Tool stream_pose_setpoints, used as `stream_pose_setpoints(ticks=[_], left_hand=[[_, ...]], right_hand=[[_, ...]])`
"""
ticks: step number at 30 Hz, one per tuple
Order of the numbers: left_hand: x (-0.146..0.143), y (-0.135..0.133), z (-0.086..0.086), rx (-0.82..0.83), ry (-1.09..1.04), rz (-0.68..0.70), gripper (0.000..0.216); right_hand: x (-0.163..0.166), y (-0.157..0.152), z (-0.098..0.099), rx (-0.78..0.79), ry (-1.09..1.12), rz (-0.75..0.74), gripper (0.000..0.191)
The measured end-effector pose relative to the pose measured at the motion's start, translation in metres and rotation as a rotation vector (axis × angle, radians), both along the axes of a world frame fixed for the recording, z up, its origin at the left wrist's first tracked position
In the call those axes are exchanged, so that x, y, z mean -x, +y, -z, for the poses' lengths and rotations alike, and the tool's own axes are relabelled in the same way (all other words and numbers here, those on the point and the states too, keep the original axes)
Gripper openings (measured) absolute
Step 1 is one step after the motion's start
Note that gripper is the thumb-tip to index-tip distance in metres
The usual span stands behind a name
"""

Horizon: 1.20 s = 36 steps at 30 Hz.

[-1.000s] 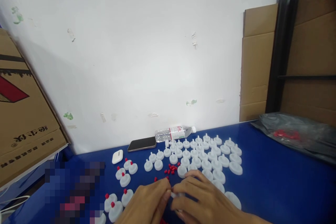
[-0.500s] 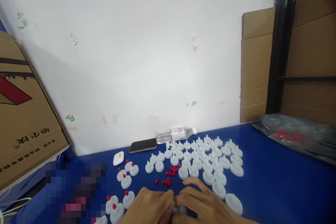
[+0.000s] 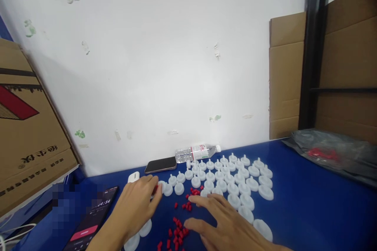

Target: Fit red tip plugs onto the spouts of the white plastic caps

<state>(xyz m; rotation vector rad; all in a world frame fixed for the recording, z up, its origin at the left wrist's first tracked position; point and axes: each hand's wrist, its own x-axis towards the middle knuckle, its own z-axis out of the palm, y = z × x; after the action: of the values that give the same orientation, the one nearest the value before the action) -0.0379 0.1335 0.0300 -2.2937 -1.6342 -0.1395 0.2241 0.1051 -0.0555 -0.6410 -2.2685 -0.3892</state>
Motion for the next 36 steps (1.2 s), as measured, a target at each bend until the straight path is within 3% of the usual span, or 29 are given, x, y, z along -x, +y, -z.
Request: stream_pose_setpoints(ticks=[10,16,23,27,36], left_hand=[[0.016,0.007,0.007,0.102,0.069,0.034,0.032],[0.01,0.006,0.006,0.076,0.044,0.03,0.032],[0.008,0.01,0.03,-0.01,-0.129,0.237,0.043],[0.006,0.011,0.04,0.019,-0.15,0.229,0.04],[0.002,0.013,0.029,-0.032,-0.176,0.215,0.028]], right_hand=[[-0.001,0.001,0.006,0.117,0.011,-0.025,0.052],[-0.001,0.0,0.009,0.121,-0.003,-0.029,0.037],[0.0,0.006,0.011,0.065,0.042,-0.128,0.025],[-0.001,0.005,0.007,0.027,0.078,-0.173,0.023],[-0.002,0.003,0.007,0.003,0.109,-0.18,0.021]])
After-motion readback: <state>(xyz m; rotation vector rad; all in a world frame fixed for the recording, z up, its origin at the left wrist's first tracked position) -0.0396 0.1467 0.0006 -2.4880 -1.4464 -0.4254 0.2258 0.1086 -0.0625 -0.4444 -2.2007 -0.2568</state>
